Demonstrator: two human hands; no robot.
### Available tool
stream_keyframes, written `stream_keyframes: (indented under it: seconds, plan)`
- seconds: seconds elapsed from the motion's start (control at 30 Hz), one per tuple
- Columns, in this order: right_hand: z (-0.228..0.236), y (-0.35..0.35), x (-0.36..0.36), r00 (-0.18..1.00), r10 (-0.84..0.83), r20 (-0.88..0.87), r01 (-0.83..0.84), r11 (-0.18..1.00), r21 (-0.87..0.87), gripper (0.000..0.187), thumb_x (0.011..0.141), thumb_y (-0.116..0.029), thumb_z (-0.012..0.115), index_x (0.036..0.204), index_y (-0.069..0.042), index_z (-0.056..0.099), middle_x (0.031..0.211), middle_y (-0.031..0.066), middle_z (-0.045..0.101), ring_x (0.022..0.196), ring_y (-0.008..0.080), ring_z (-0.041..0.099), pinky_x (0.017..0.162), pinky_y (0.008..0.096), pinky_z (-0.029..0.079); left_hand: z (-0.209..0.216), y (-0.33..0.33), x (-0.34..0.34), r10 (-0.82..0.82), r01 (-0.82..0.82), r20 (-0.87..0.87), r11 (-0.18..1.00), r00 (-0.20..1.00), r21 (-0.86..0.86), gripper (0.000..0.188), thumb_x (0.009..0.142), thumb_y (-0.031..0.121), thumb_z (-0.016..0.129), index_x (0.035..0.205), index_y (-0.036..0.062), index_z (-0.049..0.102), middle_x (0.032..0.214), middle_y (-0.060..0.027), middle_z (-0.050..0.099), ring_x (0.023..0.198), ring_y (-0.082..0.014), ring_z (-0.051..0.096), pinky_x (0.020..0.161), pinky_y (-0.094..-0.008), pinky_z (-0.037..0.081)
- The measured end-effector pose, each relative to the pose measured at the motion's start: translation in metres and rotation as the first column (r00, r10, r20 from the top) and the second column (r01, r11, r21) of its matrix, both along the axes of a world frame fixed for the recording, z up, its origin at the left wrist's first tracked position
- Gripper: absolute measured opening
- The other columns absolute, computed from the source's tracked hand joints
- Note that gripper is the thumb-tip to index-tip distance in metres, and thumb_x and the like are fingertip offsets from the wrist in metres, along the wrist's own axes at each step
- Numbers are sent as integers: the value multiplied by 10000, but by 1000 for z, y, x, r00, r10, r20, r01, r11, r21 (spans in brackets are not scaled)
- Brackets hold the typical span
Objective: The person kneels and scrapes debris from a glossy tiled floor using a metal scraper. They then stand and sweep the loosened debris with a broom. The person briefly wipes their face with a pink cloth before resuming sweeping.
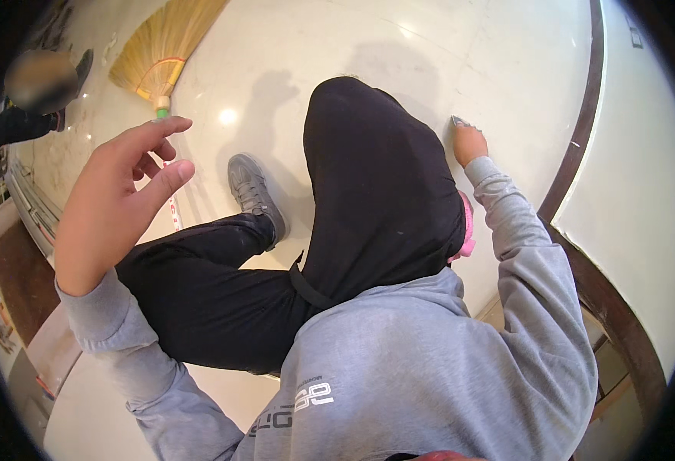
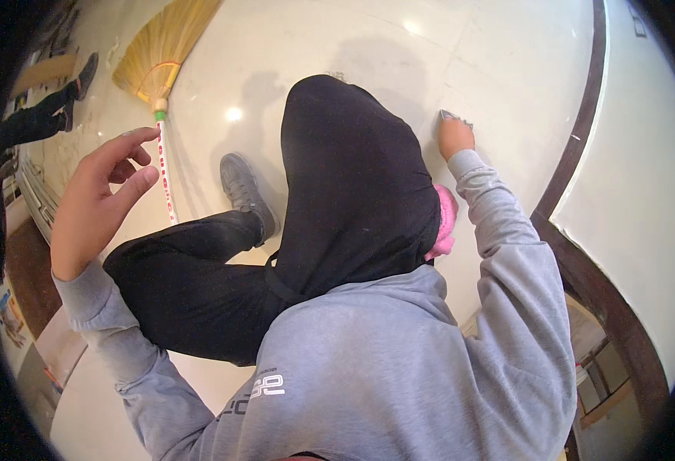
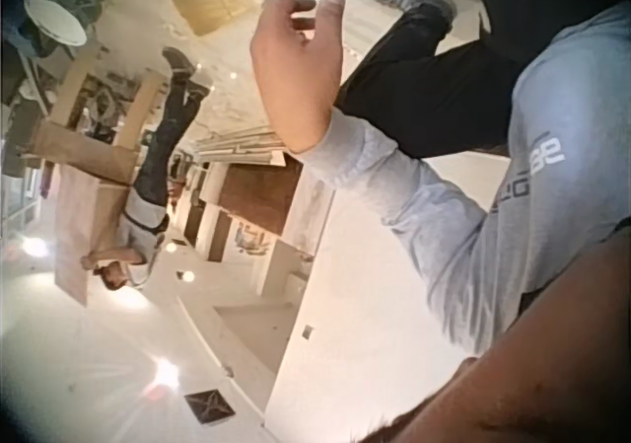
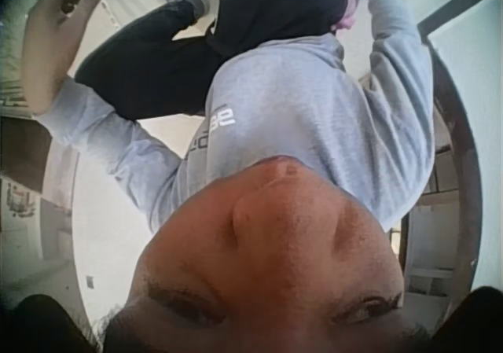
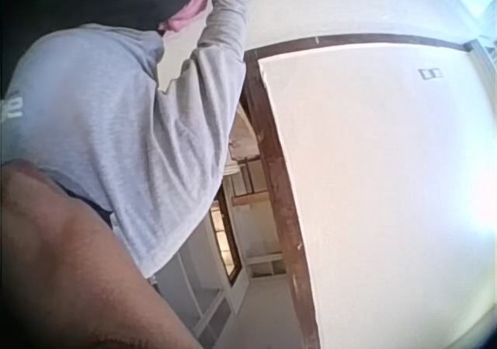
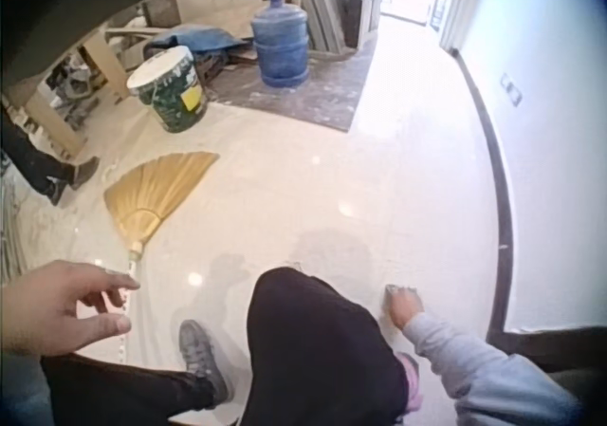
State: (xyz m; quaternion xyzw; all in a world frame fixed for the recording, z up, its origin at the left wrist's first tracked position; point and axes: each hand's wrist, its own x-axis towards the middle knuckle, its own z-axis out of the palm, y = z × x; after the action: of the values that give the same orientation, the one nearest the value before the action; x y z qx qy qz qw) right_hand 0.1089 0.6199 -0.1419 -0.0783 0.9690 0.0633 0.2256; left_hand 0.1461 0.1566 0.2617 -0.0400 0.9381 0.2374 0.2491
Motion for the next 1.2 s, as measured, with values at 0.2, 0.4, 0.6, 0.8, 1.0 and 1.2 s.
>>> stream_keyframes:
  seconds: [0.2, 0.4, 0.6, 0.8, 1.0, 1.2]
  plan:
    - [-6, 3, 3, 1000, 14, -17, -15, 998, -67, 246, 900, -131, 443, 1040, -31, 619, 984, 235, 662, 920, 379, 655, 790, 464, 534, 2, -8, 3, 20, -18, 76, 999, 997, -34, 398, 852, 104, 668, 1239, 59, 585, 897, -35, 570, 745, -106, 516, 742, -252, 452]
    - [-3, -15, 28, 1000, -26, 14, 27, 996, -84, 277, 902, -122, 440, 1130, -28, 566, 1013, 245, 631, 929, 393, 647, 777, 471, 535, 0, -13, 12, 53, -54, 30, 998, 998, 35, 360, 838, 125, 689, 1183, 57, 612, 878, -52, 577, 723, -131, 504, 683, -261, 441]
    - [-18, -6, 26, 966, 43, -253, -55, 998, -40, 361, 910, -108, 431, 1249, -33, 530, 1111, 242, 604, 923, 382, 655, 777, 447, 544, 3, -7, 7, -4, 4, -8, 1000, 1000, 14, 361, 838, 130, 690, 1184, 59, 613, 877, -46, 575, 723, -125, 497, 689, -262, 442]
    - [-9, -27, 22, 997, -37, -65, 33, 998, -56, 354, 918, -122, 435, 1253, -30, 507, 1086, 255, 606, 899, 397, 661, 776, 458, 545, 1, -8, 1, 15, -15, 48, 1000, 999, 5, 390, 851, 76, 655, 1236, 62, 589, 891, -30, 555, 755, -99, 508, 739, -248, 444]
    - [-9, -24, -15, 992, -127, -3, 127, 990, -67, 354, 926, -144, 430, 1252, -30, 508, 1103, 251, 589, 950, 398, 647, 785, 464, 540, 2, -8, -2, 23, -28, 104, 998, 994, 48, 392, 848, 69, 655, 1235, 58, 589, 887, -27, 552, 746, -97, 504, 739, -241, 442]
    - [-9, -28, 10, 995, -88, -52, 85, 995, -61, 325, 928, -138, 423, 1214, -24, 526, 1109, 261, 583, 902, 396, 652, 759, 476, 540, 0, -7, 6, 2, 0, -31, 999, 1000, 45, 362, 835, 121, 692, 1186, 70, 621, 862, -37, 568, 723, -123, 488, 680, -255, 437]
